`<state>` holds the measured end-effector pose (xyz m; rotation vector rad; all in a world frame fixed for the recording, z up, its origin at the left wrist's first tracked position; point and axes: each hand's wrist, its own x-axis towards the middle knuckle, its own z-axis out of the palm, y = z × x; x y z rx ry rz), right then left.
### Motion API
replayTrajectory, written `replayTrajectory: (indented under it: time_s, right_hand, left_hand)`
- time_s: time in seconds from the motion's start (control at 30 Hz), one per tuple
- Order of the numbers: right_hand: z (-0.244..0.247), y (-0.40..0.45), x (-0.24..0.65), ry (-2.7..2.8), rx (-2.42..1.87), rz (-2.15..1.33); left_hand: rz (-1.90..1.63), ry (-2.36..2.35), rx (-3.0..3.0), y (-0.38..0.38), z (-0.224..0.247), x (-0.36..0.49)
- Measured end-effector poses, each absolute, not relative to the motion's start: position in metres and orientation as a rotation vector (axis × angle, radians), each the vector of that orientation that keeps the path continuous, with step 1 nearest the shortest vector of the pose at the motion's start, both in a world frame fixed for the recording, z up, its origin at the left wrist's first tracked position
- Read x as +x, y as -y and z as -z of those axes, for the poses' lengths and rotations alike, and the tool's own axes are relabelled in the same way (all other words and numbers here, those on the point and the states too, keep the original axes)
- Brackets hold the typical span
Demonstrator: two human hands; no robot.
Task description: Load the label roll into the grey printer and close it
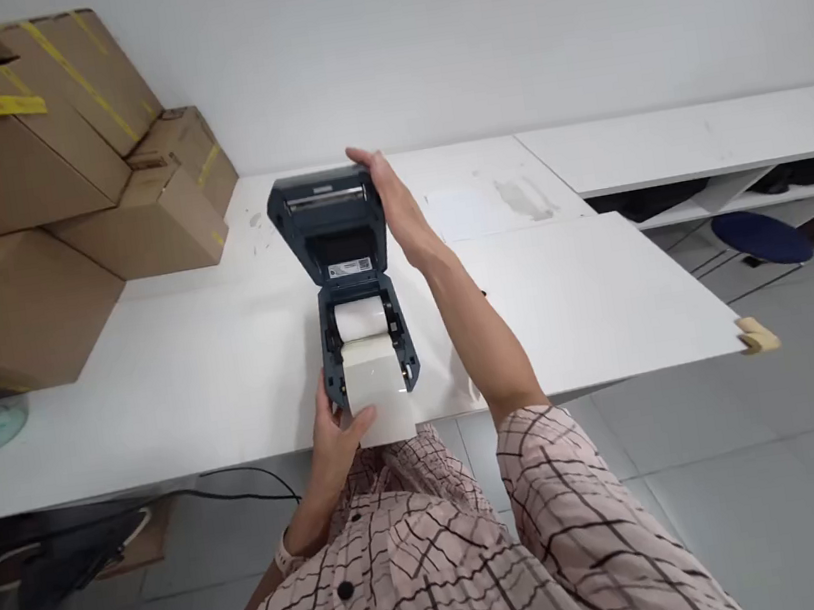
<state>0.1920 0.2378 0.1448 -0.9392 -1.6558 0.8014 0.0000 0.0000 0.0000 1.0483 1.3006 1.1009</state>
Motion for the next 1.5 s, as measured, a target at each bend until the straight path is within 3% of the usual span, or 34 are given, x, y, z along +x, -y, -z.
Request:
replayTrajectory:
  time_s: [0.27, 0.43, 0.6, 1.5]
  right_hand:
    - [-0.068, -0.076, 0.190, 1.511, -0.991, -0.803]
    - [-0.024, -0.061, 0.189, 1.084, -1.136, -1.271]
    - [-0.015, -0.065, 0.197, 0.913, -1.094, -1.638]
    - [-0.005, -0.066, 0.185, 0.998, -1.114, -1.412]
  left_hand:
    - [-1.218, -1.308, 0.977, -0.017, -0.005, -0.029]
    - [-1.237, -1.325, 0.958, -0.043, -0.024, -0.018]
    - [-1.159, -1.159, 0.954, -0.055, -0.026, -0.008]
    - [-1.266, -1.223, 1.088, -0.060, -0.012, -0.010]
